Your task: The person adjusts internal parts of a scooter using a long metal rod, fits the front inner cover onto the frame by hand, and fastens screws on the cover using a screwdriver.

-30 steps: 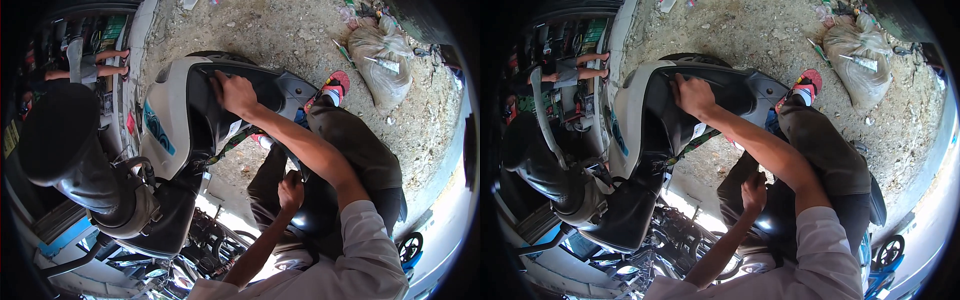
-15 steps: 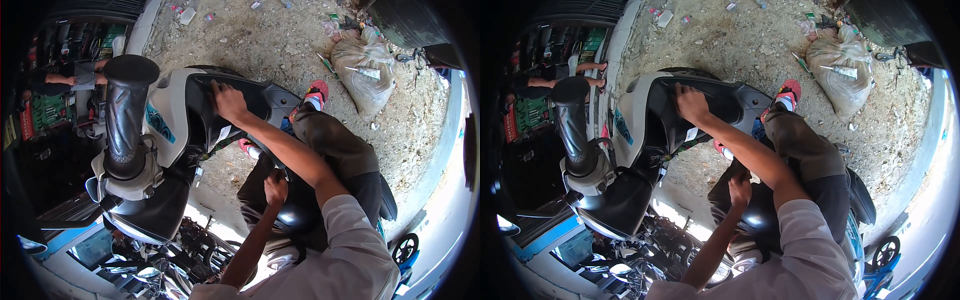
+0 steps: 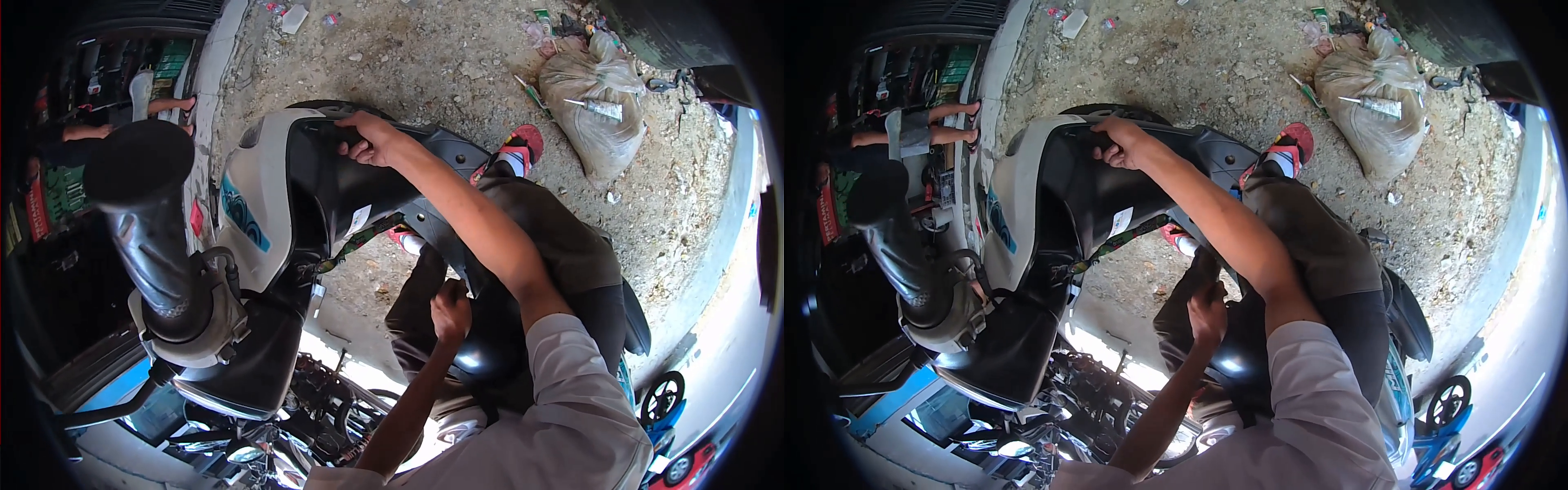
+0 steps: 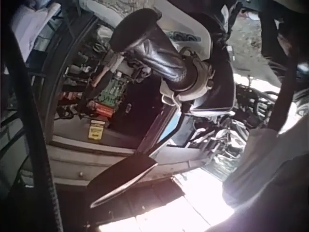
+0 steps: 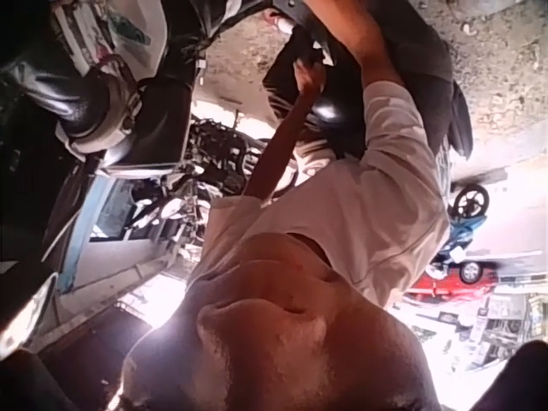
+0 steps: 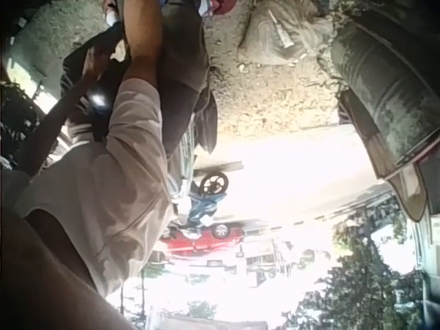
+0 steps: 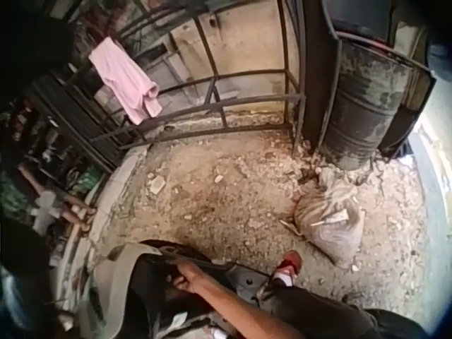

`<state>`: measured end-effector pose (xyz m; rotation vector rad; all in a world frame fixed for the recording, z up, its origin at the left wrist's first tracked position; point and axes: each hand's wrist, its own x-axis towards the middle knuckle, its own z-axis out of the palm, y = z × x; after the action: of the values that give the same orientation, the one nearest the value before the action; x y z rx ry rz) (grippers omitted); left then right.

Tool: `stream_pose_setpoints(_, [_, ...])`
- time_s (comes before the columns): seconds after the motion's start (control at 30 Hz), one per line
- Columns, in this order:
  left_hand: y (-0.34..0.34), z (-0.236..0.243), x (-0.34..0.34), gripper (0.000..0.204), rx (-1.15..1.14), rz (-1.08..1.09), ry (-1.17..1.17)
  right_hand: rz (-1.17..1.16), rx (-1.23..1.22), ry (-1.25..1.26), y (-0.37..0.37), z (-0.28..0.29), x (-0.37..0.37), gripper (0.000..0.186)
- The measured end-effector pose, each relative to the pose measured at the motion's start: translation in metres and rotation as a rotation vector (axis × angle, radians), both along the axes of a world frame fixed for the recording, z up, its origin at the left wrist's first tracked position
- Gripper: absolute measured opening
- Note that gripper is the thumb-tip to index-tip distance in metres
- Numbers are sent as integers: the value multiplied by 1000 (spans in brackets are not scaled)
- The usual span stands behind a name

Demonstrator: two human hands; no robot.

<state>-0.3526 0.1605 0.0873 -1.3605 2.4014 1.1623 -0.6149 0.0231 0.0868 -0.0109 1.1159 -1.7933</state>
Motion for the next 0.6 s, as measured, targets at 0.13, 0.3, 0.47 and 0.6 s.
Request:
stream_pose_setpoints(0.13, [-1, -13, 4, 21, -4, 5, 86, 30, 103, 243, -7, -10, 16, 29])
stream_pose_setpoints(0.3, [0, -11, 4, 21, -9, 2, 31, -262, 561, 1590, -5, -20, 45, 50])
stream_pose_setpoints(0.47, [3, -1, -1, 21, 47, 14, -56, -110, 490, 1352, -10, -5, 39, 48])
stream_pose_setpoints(0.6, [0, -7, -6, 20, 57, -2, -10, -74, 69, 244, -14, -5, -14, 27])
